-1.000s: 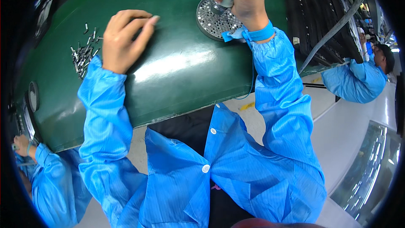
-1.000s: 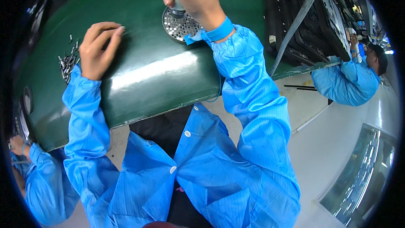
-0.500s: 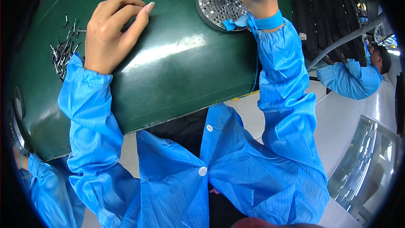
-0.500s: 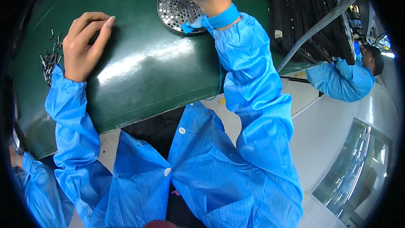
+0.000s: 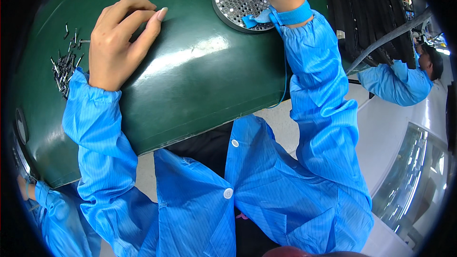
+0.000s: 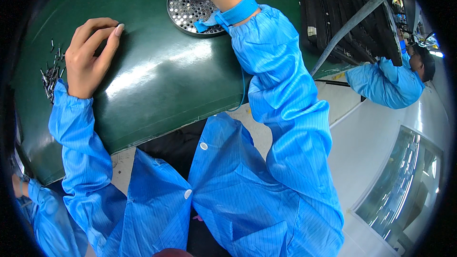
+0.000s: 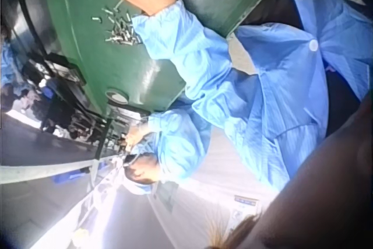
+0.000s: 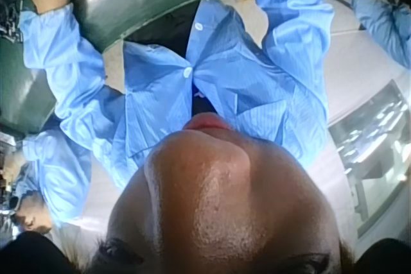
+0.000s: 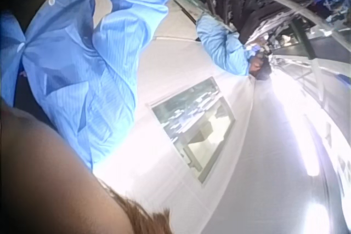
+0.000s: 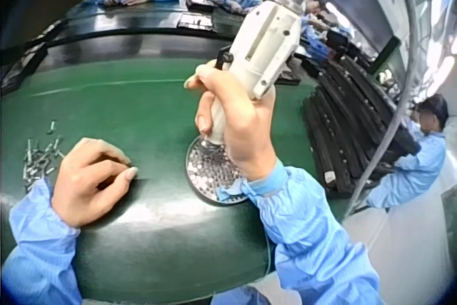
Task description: Assembling components and using an electric screwdriver to secure parts of a tablet or electronic device on an assembly line.
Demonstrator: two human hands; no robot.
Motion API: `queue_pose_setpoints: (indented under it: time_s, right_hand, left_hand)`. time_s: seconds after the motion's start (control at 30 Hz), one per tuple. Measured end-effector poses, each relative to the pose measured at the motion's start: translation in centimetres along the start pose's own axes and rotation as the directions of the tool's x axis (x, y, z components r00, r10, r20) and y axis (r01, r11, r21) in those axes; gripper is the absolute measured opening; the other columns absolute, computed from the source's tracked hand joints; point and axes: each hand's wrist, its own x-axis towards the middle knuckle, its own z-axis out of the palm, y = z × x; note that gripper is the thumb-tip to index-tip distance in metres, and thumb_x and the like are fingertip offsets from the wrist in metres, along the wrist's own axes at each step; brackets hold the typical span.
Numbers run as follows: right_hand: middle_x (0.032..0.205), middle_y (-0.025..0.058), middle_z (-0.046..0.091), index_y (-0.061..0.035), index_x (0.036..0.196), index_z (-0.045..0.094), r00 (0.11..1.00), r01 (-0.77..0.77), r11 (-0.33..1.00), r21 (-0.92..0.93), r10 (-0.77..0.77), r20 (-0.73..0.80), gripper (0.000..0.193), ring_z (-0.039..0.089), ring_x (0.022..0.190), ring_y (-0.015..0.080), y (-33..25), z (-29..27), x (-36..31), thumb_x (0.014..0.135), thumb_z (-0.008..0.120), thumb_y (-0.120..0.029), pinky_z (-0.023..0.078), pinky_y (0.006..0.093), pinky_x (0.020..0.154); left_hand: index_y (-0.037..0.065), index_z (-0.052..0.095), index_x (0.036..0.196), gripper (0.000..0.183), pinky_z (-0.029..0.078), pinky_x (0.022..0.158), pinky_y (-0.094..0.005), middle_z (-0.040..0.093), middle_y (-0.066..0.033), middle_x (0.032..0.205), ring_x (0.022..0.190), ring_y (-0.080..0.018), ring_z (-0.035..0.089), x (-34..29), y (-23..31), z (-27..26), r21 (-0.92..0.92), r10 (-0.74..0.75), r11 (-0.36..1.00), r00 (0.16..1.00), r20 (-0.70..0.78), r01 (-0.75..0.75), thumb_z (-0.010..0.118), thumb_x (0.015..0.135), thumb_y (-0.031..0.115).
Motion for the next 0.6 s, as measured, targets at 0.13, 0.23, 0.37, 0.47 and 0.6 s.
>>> queue_pose_setpoints:
  time_s: [0.13, 0.23, 0.37, 0.47, 0.6]
  right_hand:
    - [0.058, 0.0068, 0.061, 0.0044, 0.085, 0.071, 1.0, -0.018, 1.0, -0.017, 0.018, 0.012, 0.022, 0.055, 0.043, 0.0133, 0.51, -0.2, 0.08, 0.095, 0.065, -0.015, 0.042, 0.0261, 0.04]
    - [0.059, 0.0071, 0.062, 0.0044, 0.086, 0.071, 1.0, 0.007, 1.0, -0.002, -0.007, 0.024, 0.021, 0.055, 0.043, 0.0131, 0.88, -0.15, 0.11, 0.095, 0.065, -0.014, 0.042, 0.0263, 0.039]
    - [0.062, 0.0072, 0.064, 0.0044, 0.085, 0.07, 1.0, 0.009, 1.0, 0.021, -0.009, -0.009, 0.02, 0.055, 0.043, 0.0129, 0.9, 0.0, 0.07, 0.095, 0.066, -0.013, 0.043, 0.0265, 0.039]
    - [0.062, 0.0071, 0.064, 0.0043, 0.085, 0.07, 1.0, 0.01, 1.0, 0.011, -0.01, 0.003, 0.02, 0.055, 0.043, 0.0129, 0.89, 0.09, 0.06, 0.095, 0.066, -0.013, 0.042, 0.0265, 0.039]
    - [0.06, 0.0068, 0.062, 0.0044, 0.085, 0.07, 1.0, 0.004, 1.0, -0.013, -0.003, 0.022, 0.02, 0.055, 0.042, 0.0129, 0.64, 0.02, -0.01, 0.095, 0.065, -0.013, 0.042, 0.0264, 0.039]
  left_hand:
    - [-0.001, 0.076, 0.093, 0.008, 0.056, 0.079, -0.0334, 0.073, -0.009, 0.1, 0.092, -0.024, 0.069, -0.09, -0.13, 0.03, 0.008, 0.001, 1.0, 1.0, 0.009, -0.001, 0.076, 0.089, 0.006]
    - [0.003, 0.076, 0.09, 0.011, 0.053, 0.076, -0.0349, 0.072, -0.0061, 0.096, 0.085, -0.0247, 0.066, -0.02, -0.03, 0.36, -0.006, 0.017, 1.0, 0.999, -0.046, -0.017, 0.08, 0.086, 0.012]
    - [0.002, 0.076, 0.09, 0.011, 0.053, 0.075, -0.035, 0.072, -0.0062, 0.096, 0.085, -0.0246, 0.066, -0.1, -0.14, 0.37, -0.008, 0.03, 1.0, 0.998, -0.049, -0.031, 0.08, 0.086, 0.012]
    - [0.002, 0.076, 0.09, 0.011, 0.053, 0.076, -0.0348, 0.072, -0.0064, 0.096, 0.085, -0.0246, 0.066, -0.1, -0.14, 0.23, -0.006, 0.024, 1.0, 0.999, -0.041, -0.024, 0.08, 0.086, 0.012]
    - [0.002, 0.077, 0.09, 0.011, 0.053, 0.076, -0.0345, 0.072, -0.0066, 0.095, 0.086, -0.0242, 0.067, -0.02, -0.17, 0.2, -0.002, 0.029, 1.0, 0.999, -0.041, -0.03, 0.08, 0.086, 0.012]
